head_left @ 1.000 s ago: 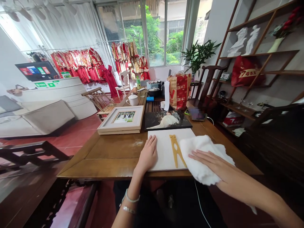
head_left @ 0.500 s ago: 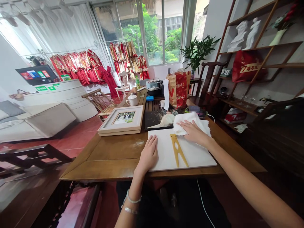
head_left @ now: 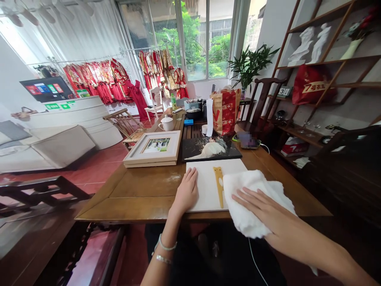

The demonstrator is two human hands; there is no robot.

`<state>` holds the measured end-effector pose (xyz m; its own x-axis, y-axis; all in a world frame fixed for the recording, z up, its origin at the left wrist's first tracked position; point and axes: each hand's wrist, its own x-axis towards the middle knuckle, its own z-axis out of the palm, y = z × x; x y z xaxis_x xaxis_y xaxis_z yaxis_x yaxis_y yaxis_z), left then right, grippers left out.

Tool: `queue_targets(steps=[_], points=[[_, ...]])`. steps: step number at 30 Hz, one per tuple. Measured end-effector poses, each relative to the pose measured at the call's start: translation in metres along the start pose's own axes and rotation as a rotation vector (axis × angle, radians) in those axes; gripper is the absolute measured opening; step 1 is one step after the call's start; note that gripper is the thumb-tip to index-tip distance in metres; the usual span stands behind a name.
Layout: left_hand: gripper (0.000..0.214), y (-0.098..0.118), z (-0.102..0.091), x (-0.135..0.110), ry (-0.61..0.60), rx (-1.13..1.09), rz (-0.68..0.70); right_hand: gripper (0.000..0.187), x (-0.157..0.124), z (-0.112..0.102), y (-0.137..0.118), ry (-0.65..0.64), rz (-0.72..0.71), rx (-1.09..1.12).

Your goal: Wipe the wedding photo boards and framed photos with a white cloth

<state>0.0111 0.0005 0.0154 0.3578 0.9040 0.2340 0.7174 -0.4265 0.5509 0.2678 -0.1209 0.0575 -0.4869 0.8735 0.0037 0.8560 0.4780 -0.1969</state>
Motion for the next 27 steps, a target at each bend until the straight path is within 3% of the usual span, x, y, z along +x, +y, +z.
queue_targets(steps=[3,8,11,14,18,23,27], points=[[0.050,-0.001,0.000,0.000,0.000,-0.007,0.001,0.093,0.014,-0.005,0.016,0.012,0.036,0.039],[0.051,-0.004,0.001,0.000,-0.003,0.006,0.013,0.081,0.082,-0.008,0.044,0.082,0.196,-0.040],[0.051,-0.006,0.002,0.000,0.001,0.022,0.022,0.077,0.116,-0.006,0.042,0.114,0.240,-0.069],[0.050,-0.007,0.003,0.001,0.005,0.031,0.025,0.079,0.131,-0.005,0.030,0.117,0.214,-0.065],[0.050,-0.008,0.003,0.001,0.004,0.035,0.040,0.082,0.115,-0.002,0.004,0.084,0.098,-0.048],[0.050,-0.008,0.005,0.001,0.032,0.005,0.044,0.098,0.052,0.004,-0.027,0.065,-0.084,0.030],[0.049,-0.008,0.005,0.000,0.034,-0.009,0.045,0.102,0.013,-0.006,-0.023,-0.048,-0.172,0.202]])
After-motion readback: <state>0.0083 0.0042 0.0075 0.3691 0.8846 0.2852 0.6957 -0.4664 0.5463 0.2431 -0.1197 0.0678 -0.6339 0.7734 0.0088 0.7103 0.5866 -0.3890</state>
